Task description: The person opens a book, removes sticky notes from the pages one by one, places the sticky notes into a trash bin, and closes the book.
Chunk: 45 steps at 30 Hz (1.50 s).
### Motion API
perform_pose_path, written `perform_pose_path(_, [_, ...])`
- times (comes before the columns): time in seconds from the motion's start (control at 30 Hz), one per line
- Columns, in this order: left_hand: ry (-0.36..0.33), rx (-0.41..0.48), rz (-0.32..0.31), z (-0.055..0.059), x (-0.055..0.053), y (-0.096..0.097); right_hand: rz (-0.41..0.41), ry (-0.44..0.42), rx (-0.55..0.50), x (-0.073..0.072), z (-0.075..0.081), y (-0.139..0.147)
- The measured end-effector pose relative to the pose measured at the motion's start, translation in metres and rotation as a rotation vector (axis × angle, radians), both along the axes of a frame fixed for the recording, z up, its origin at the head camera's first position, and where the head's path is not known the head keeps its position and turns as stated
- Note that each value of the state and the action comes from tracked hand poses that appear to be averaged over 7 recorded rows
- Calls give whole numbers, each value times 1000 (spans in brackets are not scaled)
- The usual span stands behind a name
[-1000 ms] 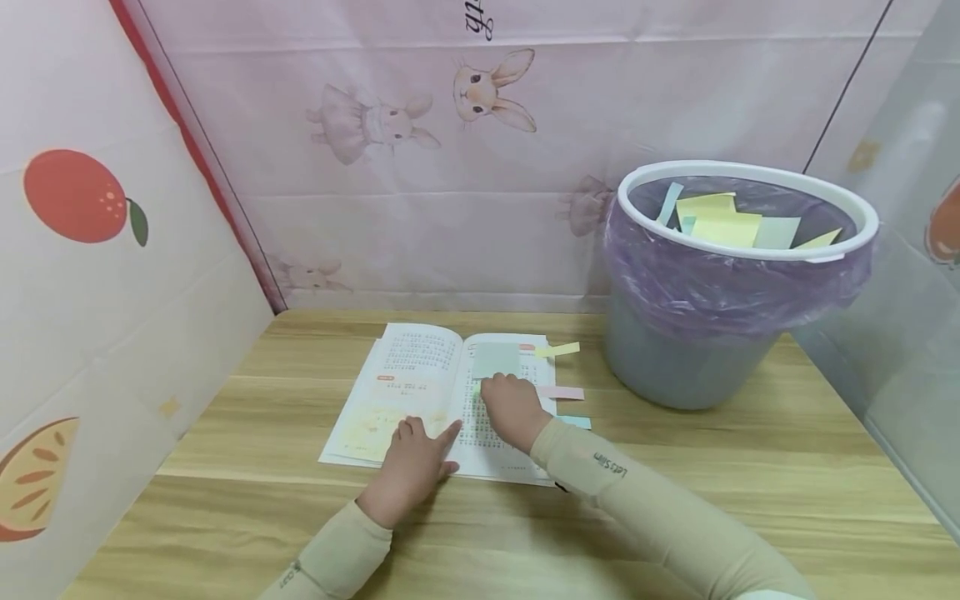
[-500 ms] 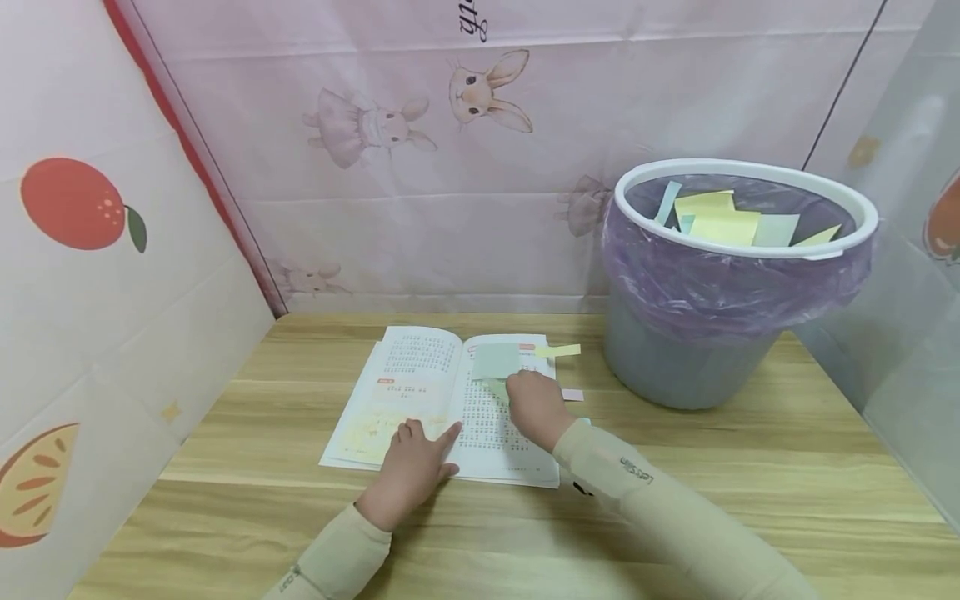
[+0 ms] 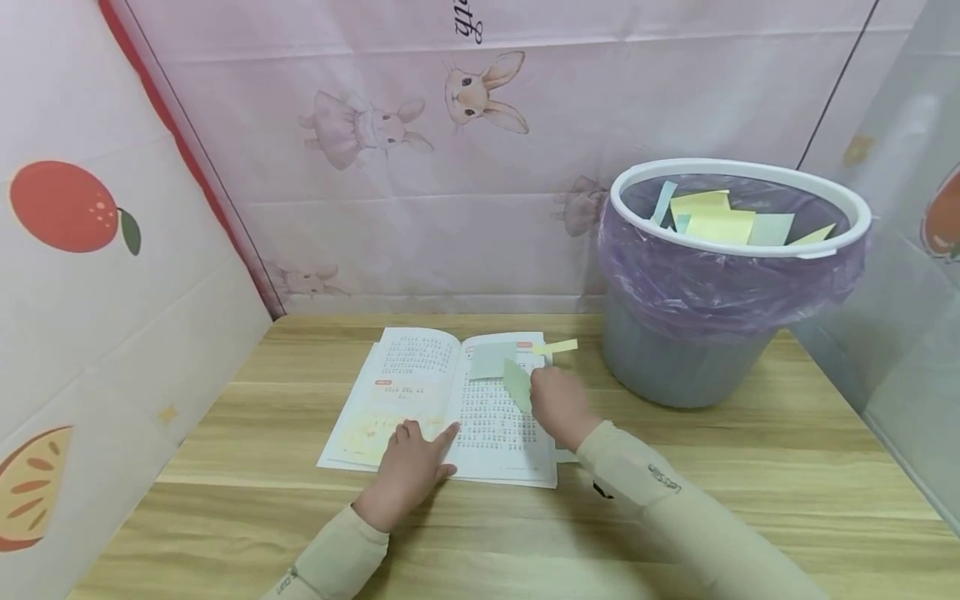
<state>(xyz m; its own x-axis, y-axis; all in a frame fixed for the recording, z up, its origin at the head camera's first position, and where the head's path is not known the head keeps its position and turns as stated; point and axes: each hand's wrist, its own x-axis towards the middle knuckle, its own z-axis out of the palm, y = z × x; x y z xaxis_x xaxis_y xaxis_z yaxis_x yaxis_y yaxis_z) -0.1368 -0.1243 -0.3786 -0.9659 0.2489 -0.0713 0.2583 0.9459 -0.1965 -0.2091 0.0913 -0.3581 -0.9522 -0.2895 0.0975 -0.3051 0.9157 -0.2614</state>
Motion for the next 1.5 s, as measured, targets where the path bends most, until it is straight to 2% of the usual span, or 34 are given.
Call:
perform_pose_path(0.3, [11,7,-9,1,1,-1,-24,57,-109,6,7,20])
perform_pose_path(0.5, [-11,62,-4,-3,1,-4,15,129,-210,13,14,28])
perform_pose_path(0.57, [-14,79,-1,-5,2,-6,49,228,-270,15,24,33])
perform_pose_path(0.63, [-1,87,-2,-5,3,-7,87,371,-327,17,40,39])
perform_pose_path(0.83, [23,113,-8,-4,3,-10,164,962,-504,23,105,58])
perform_pose_path(0.93, [19,123,-12,-4,2,-10,131,1256,-541,25,138,65])
perform_pose_path(0.97, [18,124,-12,-5,2,-10,112,1326,-528,25,148,68])
perform_pose_path(1.03, [23,116,-18,-6,1,-10,62,1392,-477,22,165,76])
perform_pose_path(1.07, [23,112,-19,-6,1,-9,37,1398,-435,19,172,83])
perform_pose_path(1.13, [24,108,-23,-6,1,-9,6,1350,-343,12,183,99])
perform_pose_path(1.23, [35,103,-33,-6,2,-7,-10,1219,-183,-1,191,127])
perform_pose_path(1.33, [47,102,-37,-6,1,-6,-19,1094,-84,-10,191,150])
perform_pose_path(1.4, [39,108,-35,-6,0,-4,-33,1014,-62,-14,190,160])
perform_pose_path(1.5, [20,116,-33,-5,-2,-2,-84,917,-89,-17,187,167])
